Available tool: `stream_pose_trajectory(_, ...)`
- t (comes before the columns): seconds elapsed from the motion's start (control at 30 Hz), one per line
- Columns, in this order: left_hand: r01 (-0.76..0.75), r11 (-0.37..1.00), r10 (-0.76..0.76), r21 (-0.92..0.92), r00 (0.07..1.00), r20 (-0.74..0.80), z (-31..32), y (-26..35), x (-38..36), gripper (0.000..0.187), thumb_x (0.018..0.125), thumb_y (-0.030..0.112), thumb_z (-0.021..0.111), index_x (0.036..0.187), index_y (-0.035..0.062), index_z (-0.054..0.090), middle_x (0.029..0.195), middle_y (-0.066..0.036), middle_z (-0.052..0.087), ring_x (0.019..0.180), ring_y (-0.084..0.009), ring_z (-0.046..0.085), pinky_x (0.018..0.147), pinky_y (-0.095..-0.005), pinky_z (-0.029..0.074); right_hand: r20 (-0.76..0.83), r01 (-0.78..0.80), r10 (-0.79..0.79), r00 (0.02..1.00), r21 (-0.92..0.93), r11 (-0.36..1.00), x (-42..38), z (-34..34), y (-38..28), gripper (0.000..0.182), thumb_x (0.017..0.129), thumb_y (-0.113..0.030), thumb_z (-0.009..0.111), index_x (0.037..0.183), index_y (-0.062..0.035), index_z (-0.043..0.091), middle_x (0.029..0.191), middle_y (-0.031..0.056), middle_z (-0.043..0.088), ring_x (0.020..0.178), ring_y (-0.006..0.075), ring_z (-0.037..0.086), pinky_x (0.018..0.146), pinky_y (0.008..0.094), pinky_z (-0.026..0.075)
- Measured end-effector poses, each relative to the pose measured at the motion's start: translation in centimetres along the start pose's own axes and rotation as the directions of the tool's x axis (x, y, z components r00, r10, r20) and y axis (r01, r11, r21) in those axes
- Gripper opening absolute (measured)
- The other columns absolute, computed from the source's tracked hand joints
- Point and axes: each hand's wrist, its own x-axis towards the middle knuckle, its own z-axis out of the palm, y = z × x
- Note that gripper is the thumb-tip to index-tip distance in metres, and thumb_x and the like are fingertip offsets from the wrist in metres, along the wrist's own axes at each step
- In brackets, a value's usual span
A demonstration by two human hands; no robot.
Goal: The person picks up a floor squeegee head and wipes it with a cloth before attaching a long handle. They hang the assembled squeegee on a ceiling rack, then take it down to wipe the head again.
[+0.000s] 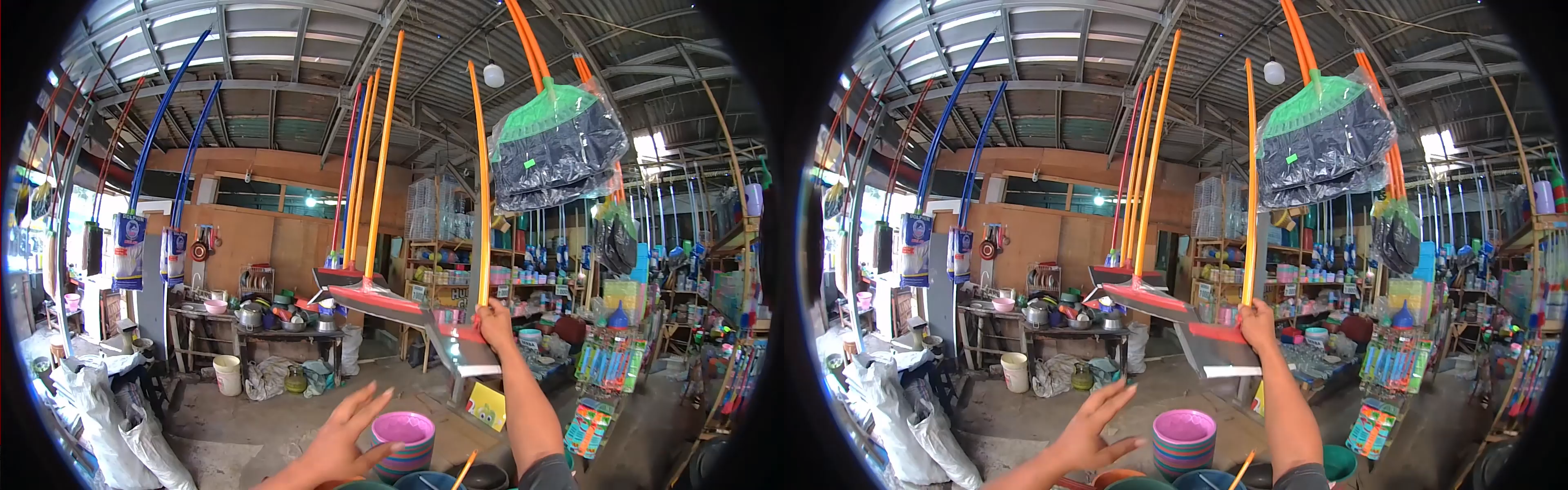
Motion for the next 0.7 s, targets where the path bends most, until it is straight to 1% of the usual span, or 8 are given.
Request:
stream_pose_trajectory(0.07,-0.159,0.977,0.165,0.141,0.986,-0.034,1.3,-0.5,4.8,0.075,0.077,0.038,0.070,0.140,0.0163,0.035,0.138,-0.028,0.030,0.122,-0.0430,0.041,0.097,-0.0457,0.039,-0.029,0.094,-0.099,0.995,-0.157,0.983,4.1,0.6,0.0,0.013,0.086,-0.011,0.056,0.091,0.0006,0.061,0.066,0.0036,0.058,0.055,0.0088,0.051,0.049,0.0245,0.040)
stream_pose_trajectory(0.17,-0.166,0.929,0.215,0.331,0.969,-0.118,2.4,-0.7,10.6,0.076,0.077,0.036,0.070,0.140,0.0165,0.034,0.137,-0.030,0.030,0.121,-0.0439,0.041,0.096,-0.0460,0.039,-0.023,0.133,-0.133,0.991,-0.016,0.991,8.8,2.6,-2.2,0.017,0.082,-0.012,0.058,0.086,0.0043,0.062,0.062,0.0069,0.059,0.055,0.0131,0.055,0.050,0.0289,0.042)
stream_pose_trajectory(0.3,-0.118,0.916,0.222,0.385,0.945,-0.241,2.5,-1.8,15.5,0.078,0.077,0.037,0.071,0.141,0.0157,0.032,0.137,-0.032,0.029,0.121,-0.0446,0.040,0.097,-0.0457,0.039,0.027,0.157,-0.159,0.987,0.051,0.986,13.5,5.5,-4.8,0.018,0.081,-0.011,0.058,0.084,0.0061,0.061,0.062,0.0082,0.059,0.053,0.0136,0.054,0.049,0.0295,0.042)
stream_pose_trajectory(0.37,-0.030,0.946,0.128,0.322,0.949,-0.289,1.9,-2.1,17.2,0.083,0.073,0.031,0.075,0.140,0.0111,0.031,0.140,-0.028,0.027,0.124,-0.0410,0.039,0.100,-0.0415,0.037,0.006,0.157,-0.158,0.987,0.083,0.984,14.7,7.0,-6.4,0.019,0.081,-0.010,0.056,0.083,0.0077,0.061,0.062,0.0105,0.059,0.053,0.0154,0.056,0.049,0.0305,0.043)
stream_pose_trajectory(0.5,-0.116,0.912,0.298,0.393,0.845,-0.443,0.9,-3.4,20.0,0.092,0.072,0.029,0.076,0.142,0.0048,0.023,0.142,-0.028,0.022,0.129,-0.0417,0.032,0.099,-0.0422,0.039,0.005,0.189,-0.190,0.982,0.071,0.979,17.1,9.3,-8.4,0.019,0.081,-0.010,0.056,0.083,0.0080,0.060,0.063,0.0130,0.060,0.054,0.0177,0.058,0.049,0.0324,0.043)
stream_pose_trajectory(0.57,-0.033,0.926,0.212,0.376,0.869,-0.448,-0.2,-2.7,20.6,0.093,0.074,0.031,0.074,0.143,0.0022,0.019,0.143,-0.029,0.019,0.128,-0.0448,0.031,0.098,-0.0425,0.039,-0.029,0.267,-0.266,0.964,0.033,0.963,17.9,10.1,-9.2,0.019,0.080,-0.011,0.056,0.082,0.0082,0.060,0.063,0.0149,0.061,0.054,0.0204,0.059,0.051,0.0347,0.044)
stream_pose_trajectory(0.63,-0.011,0.786,0.226,0.619,0.936,-0.270,-1.2,-2.3,21.2,0.091,0.076,0.035,0.071,0.144,0.0049,0.017,0.144,-0.030,0.017,0.126,-0.0466,0.032,0.095,-0.0433,0.042,-0.016,0.256,-0.255,0.967,0.099,0.962,19.1,10.8,-9.7,0.020,0.079,-0.012,0.057,0.079,0.0082,0.061,0.063,0.0157,0.061,0.055,0.0222,0.060,0.052,0.0356,0.045)
stream_pose_trajectory(0.7,-0.049,0.711,0.269,0.701,0.941,-0.208,-1.6,-2.8,22.1,0.088,0.077,0.035,0.068,0.145,0.0119,0.018,0.144,-0.029,0.015,0.125,-0.0459,0.033,0.090,-0.0434,0.046,-0.070,0.301,-0.299,0.952,0.027,0.953,20.8,11.2,-9.5,0.021,0.079,-0.012,0.057,0.078,0.0080,0.061,0.063,0.0157,0.061,0.055,0.0224,0.060,0.052,0.0349,0.045)
